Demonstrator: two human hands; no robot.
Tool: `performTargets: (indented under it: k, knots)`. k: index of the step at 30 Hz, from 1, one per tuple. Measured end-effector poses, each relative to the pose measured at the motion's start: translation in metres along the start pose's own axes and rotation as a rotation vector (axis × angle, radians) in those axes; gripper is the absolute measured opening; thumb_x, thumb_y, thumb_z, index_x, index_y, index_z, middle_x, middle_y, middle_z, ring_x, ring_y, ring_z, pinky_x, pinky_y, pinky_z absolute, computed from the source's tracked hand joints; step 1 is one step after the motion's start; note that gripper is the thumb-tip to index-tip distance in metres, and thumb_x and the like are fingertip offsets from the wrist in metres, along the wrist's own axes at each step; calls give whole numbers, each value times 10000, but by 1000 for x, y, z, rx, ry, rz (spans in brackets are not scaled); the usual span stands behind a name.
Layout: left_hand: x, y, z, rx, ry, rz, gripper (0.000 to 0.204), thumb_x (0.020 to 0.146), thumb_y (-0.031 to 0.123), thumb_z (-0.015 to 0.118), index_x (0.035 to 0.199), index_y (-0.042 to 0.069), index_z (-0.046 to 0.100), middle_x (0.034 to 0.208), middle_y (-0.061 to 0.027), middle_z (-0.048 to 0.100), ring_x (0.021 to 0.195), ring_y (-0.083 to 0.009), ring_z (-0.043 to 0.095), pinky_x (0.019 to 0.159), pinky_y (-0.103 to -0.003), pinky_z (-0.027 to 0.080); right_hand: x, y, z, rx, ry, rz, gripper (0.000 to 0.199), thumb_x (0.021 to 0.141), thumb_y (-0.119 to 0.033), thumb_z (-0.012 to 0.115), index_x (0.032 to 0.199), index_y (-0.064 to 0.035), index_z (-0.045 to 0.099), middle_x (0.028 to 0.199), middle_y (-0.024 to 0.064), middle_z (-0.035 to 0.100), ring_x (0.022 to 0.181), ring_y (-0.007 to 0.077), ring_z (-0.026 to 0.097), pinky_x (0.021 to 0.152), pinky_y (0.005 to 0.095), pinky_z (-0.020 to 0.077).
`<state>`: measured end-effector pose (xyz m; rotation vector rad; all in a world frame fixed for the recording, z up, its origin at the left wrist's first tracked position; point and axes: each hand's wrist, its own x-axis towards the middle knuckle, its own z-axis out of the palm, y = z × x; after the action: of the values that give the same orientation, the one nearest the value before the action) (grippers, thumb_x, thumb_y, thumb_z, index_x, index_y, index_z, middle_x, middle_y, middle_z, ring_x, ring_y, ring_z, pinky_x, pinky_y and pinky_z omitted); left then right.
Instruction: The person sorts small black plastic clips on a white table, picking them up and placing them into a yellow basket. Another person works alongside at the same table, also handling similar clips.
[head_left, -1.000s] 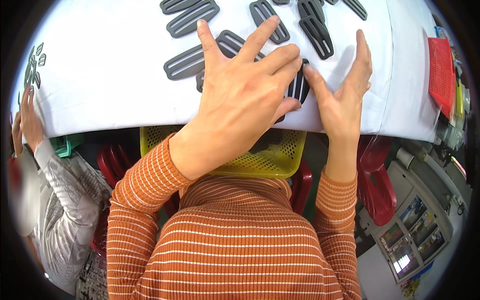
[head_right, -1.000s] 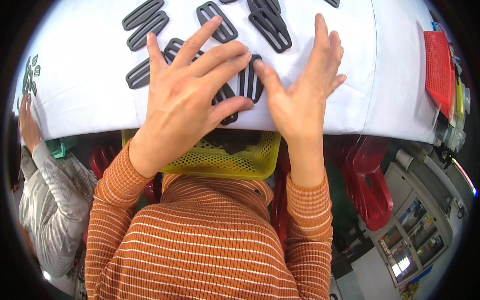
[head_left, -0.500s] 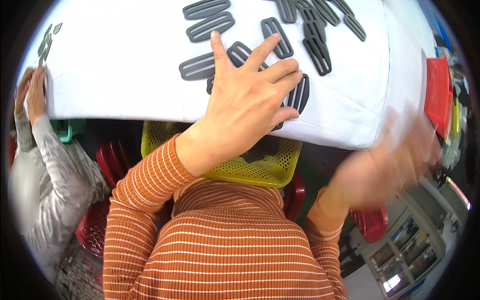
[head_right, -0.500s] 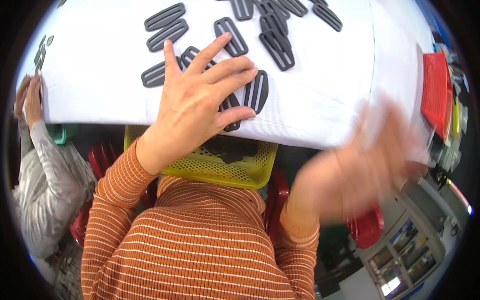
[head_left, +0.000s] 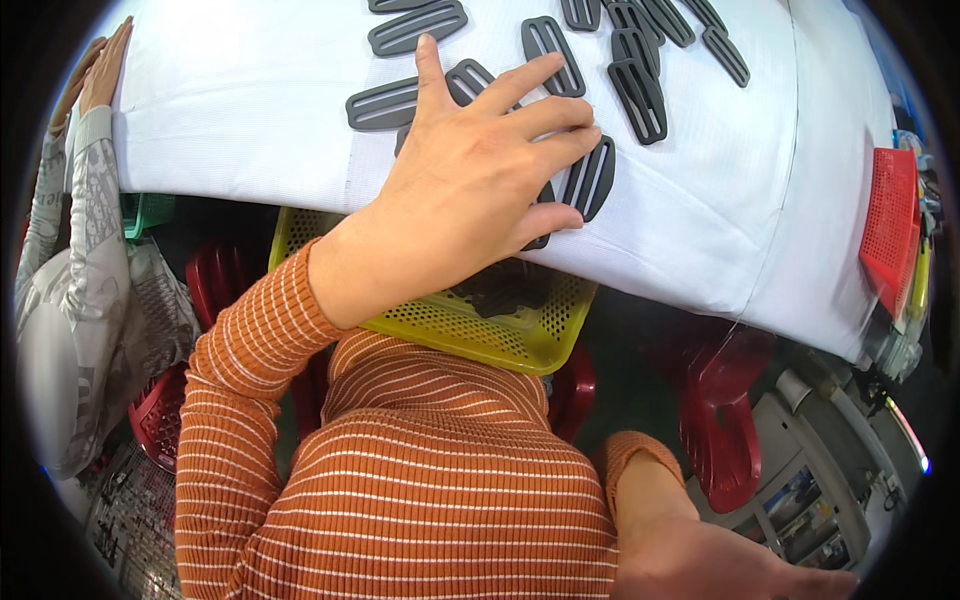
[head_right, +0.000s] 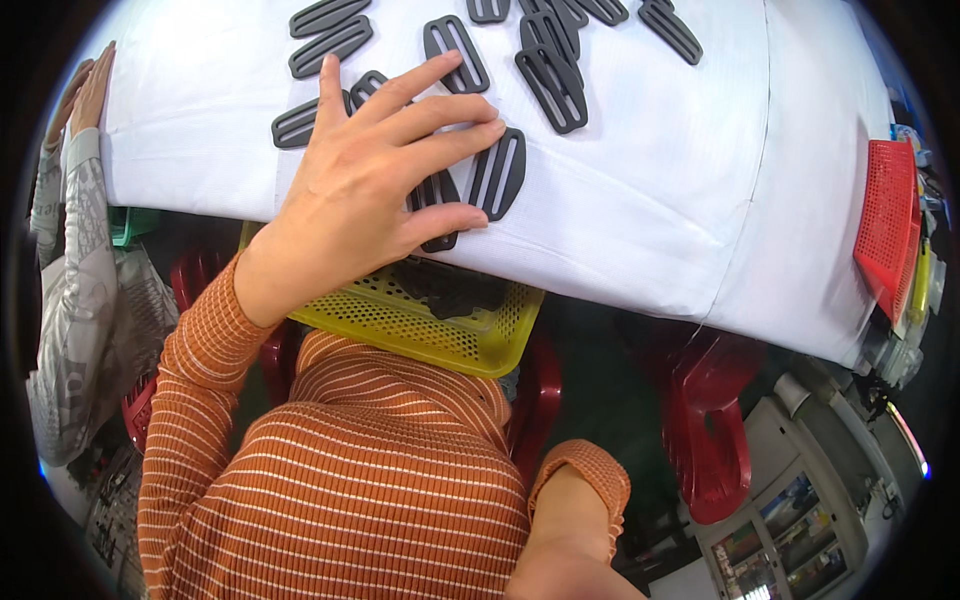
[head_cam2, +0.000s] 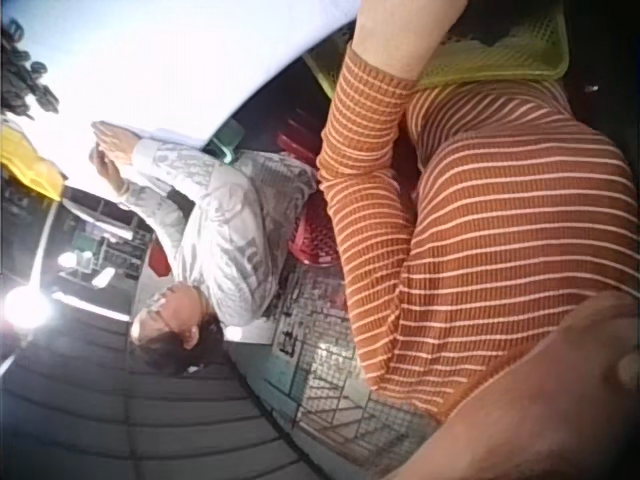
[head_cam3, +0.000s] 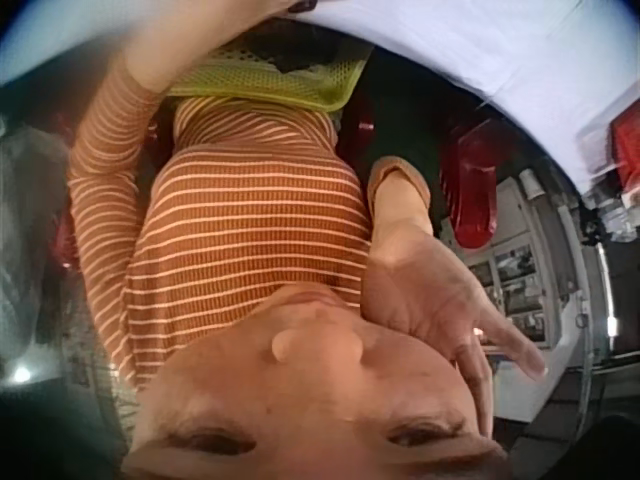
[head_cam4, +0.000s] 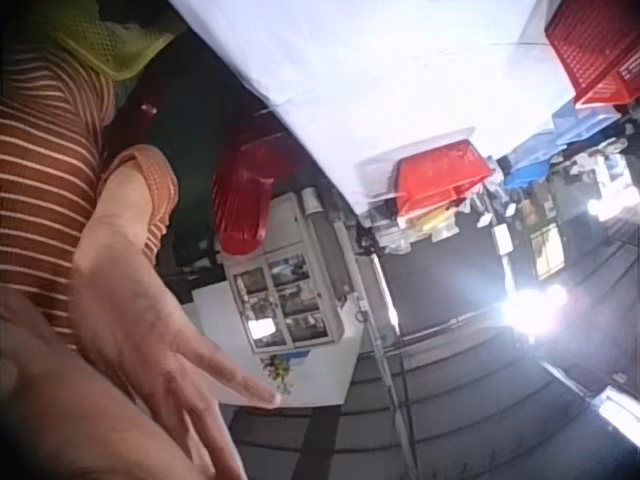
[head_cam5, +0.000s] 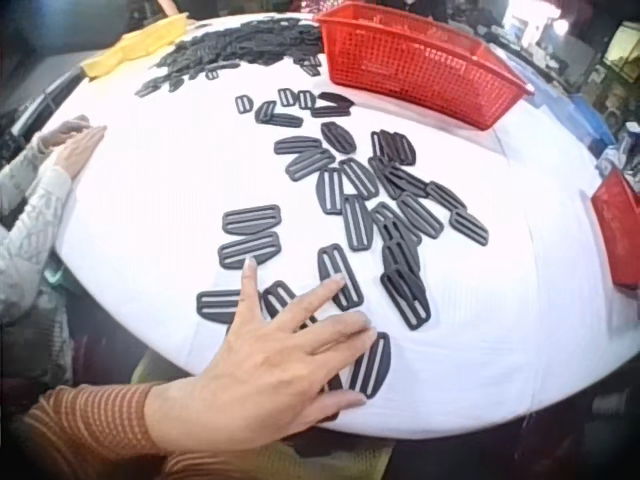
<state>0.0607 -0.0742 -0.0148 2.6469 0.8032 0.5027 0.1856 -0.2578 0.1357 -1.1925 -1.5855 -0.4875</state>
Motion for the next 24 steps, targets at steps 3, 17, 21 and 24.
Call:
performTargets:
  k: [3, 17, 21, 24]
  knots:
    - [6, 7, 1, -74, -5, 13, 572, 716, 317, 823, 1245, 175, 657, 1345, 35, 568, 1397, -231, 393, 1053, -791, 175, -19, 11, 21, -234, 104, -47, 464, 994, -256, 483, 1429, -94, 461, 1567, 47, 357, 1443, 164, 328, 1199, 566, 118]
    - [21, 10, -2, -5, -18, 22, 539, 694, 335, 825, 1196, 190, 692, 1389, 63, 546, 1428, -237, 347, 1049, -804, 144, -119, 84, 83, -323, -782, 392, 531, 1033, -360, 436, 1408, 17, 452, 1379, 71, 582, 1344, 332, 468, 1192, 557, 2]
    - [26, 8, -3, 46, -41, 26, 537, 685, 342, 829, 1185, 197, 700, 1345, 78, 579, 1415, -227, 371, 1046, -801, 155, -116, 82, 94, -432, -831, 363, 562, 1044, -348, 403, 1456, 33, 366, 1382, 49, 589, 1389, 300, 421, 1186, 558, -20]
    - [27, 8, -2, 30, -33, 24, 533, 683, 344, 829, 1178, 190, 704, 1318, 83, 598, 1410, -223, 382, 1045, -799, 161, -116, 69, 85, -487, -858, 367, 552, 1058, -389, 352, 1406, 28, 452, 1372, 37, 594, 1353, 305, 473, 1189, 560, -28]
